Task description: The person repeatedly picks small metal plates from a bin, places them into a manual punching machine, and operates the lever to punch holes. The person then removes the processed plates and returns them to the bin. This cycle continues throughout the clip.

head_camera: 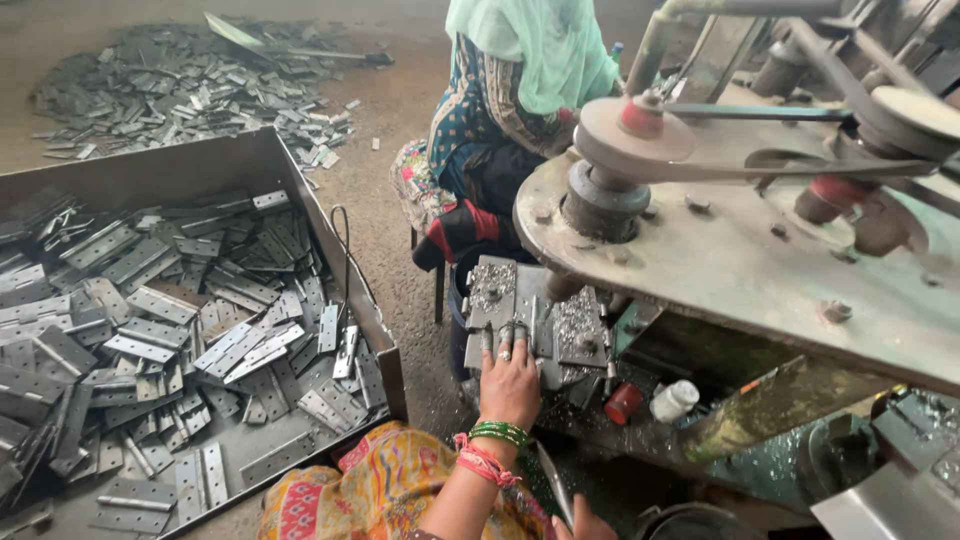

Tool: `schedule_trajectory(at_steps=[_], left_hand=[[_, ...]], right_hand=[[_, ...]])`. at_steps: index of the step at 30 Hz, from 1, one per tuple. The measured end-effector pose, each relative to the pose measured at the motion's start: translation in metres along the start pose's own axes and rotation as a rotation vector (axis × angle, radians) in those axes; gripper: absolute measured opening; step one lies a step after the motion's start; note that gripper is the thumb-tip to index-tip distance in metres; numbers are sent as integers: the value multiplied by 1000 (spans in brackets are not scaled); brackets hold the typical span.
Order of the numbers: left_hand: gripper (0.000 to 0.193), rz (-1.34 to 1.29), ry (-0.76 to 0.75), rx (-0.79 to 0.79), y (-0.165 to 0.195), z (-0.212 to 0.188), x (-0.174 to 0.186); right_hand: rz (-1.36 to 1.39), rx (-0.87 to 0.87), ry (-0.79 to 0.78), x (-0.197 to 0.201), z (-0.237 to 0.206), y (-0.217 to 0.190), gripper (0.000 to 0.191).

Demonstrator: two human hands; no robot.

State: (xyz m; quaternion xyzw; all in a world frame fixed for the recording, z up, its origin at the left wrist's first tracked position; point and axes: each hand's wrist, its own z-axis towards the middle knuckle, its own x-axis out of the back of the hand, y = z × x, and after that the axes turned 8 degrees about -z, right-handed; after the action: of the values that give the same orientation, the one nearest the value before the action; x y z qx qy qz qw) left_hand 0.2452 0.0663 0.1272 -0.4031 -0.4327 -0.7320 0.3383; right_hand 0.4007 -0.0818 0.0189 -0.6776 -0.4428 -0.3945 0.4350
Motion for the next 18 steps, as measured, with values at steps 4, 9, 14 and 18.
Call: schedule_trajectory(at_steps=[4,9,14,18], left_hand=[[37,-12,43,1,-4,-5,-3],[38,9,105,-20,-8,19,-3],[37,-18,27,15,-4,17,4],[35,39,96,-28,-6,13,7]], right_hand=[[-55,90,-105,27,5,9,82],[-23,81,-100,48,5,10,66],[-55,80,14,-4,7,8,85],[-23,186,-12,-4,9,22,92]])
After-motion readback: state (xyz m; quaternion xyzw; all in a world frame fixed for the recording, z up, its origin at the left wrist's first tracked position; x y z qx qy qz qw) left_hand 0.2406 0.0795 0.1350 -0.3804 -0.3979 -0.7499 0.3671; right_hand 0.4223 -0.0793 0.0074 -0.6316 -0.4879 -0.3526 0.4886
